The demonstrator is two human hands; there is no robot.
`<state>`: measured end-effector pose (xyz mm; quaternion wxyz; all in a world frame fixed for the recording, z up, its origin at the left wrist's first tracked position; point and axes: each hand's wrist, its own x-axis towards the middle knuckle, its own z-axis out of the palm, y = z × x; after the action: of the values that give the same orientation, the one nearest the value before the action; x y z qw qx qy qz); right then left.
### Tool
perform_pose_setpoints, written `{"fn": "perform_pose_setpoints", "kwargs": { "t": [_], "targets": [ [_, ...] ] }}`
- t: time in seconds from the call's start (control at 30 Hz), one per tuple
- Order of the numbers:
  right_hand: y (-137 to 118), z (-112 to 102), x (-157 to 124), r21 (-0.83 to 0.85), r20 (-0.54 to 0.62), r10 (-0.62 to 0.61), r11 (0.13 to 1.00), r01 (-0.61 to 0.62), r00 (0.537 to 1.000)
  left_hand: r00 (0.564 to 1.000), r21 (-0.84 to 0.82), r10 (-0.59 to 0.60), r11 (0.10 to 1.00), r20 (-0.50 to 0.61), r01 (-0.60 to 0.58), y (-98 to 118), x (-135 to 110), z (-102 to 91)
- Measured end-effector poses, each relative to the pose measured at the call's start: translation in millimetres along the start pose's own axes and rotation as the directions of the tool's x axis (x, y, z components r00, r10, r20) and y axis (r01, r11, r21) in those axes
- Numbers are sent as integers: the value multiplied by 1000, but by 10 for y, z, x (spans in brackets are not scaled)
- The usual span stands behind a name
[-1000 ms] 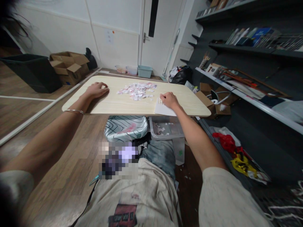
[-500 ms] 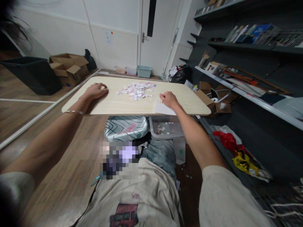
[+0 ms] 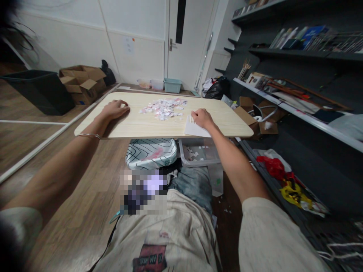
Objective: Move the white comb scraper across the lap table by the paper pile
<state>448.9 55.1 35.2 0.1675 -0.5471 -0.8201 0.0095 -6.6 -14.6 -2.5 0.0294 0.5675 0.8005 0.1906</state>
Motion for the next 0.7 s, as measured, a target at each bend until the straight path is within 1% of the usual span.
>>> {"fn": "perform_pose_setpoints", "kwargs": {
  "t": [0.23,0.37,0.7],
  "targets": [
    [-19,8,5,53,-17,18,998,-17,1000,1000,8,-4,1000,-25,4,8,4,11],
    [-14,8,-2,75,-25,6,997,-4,1000,999,5,-4,1000,-34,4,-6,19,28],
    [-19,1,-35,51,-30,21,998,-19,999,1000,8,-3,1000,-27,3,-27,53,51]
  ]
}}
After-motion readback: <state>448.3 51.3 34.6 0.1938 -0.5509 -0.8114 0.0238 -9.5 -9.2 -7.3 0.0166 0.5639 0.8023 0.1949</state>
